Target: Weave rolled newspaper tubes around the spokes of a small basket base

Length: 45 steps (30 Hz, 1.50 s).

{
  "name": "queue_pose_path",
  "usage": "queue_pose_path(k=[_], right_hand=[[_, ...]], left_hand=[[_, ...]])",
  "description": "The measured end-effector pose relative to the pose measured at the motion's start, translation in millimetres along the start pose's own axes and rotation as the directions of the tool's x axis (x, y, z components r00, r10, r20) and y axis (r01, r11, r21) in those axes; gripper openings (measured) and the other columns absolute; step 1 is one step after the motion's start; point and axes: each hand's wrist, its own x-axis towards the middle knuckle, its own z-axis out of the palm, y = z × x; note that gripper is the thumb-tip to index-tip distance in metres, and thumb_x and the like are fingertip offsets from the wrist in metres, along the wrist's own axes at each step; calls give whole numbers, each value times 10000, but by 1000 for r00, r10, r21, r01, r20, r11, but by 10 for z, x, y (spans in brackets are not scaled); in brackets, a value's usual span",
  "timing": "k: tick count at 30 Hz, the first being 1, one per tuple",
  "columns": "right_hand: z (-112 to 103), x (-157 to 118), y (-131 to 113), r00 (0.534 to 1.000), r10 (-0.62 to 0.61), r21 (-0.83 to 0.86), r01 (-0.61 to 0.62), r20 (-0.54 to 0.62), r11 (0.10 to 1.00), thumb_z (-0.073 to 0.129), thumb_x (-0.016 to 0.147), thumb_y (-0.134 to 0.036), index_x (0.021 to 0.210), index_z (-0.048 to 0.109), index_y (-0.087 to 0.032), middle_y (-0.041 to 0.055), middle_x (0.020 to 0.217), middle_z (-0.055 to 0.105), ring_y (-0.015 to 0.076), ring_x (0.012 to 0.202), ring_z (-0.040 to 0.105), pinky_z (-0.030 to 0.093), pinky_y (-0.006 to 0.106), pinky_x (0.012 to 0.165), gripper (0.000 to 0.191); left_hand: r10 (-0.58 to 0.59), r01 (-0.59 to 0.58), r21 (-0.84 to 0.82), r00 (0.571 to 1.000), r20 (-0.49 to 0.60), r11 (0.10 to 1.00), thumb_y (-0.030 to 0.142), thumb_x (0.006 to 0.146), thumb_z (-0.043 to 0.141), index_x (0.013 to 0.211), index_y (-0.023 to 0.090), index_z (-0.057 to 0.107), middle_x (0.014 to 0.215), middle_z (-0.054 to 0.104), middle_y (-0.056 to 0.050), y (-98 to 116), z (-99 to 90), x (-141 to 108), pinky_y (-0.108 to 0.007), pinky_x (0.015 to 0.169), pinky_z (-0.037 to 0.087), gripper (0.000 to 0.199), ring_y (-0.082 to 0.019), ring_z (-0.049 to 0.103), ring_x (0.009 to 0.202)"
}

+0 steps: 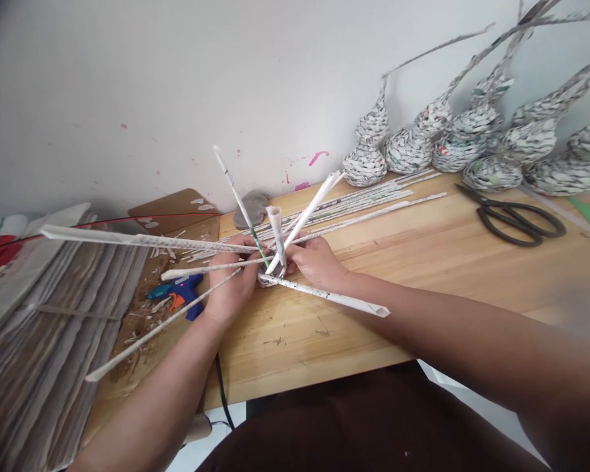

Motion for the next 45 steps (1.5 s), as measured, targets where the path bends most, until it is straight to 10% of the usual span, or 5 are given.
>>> queue_pose_path(k=[36,45], right_hand=[[52,-39,15,998,-45,27,46,-44,999,818,623,-347,710,717,-172,21,643,690,155,565,610,500,283,543,220],[-160,72,-77,965,-261,-548,231,23,804,773,721,-387,693,721,-156,22,631,686,127,530,563,406,240,486,238]], left_hand=[[13,-14,-19,999,-33,1000,195,819,663,804,208,732,870,752,-31,-46,0,6,-336,870,531,72,-199,696,879],[-94,93,-11,994,-52,996,219,809,639,840,185,721,803,757,-33,0,-27,12,-305,762,545,94,-201,705,776]])
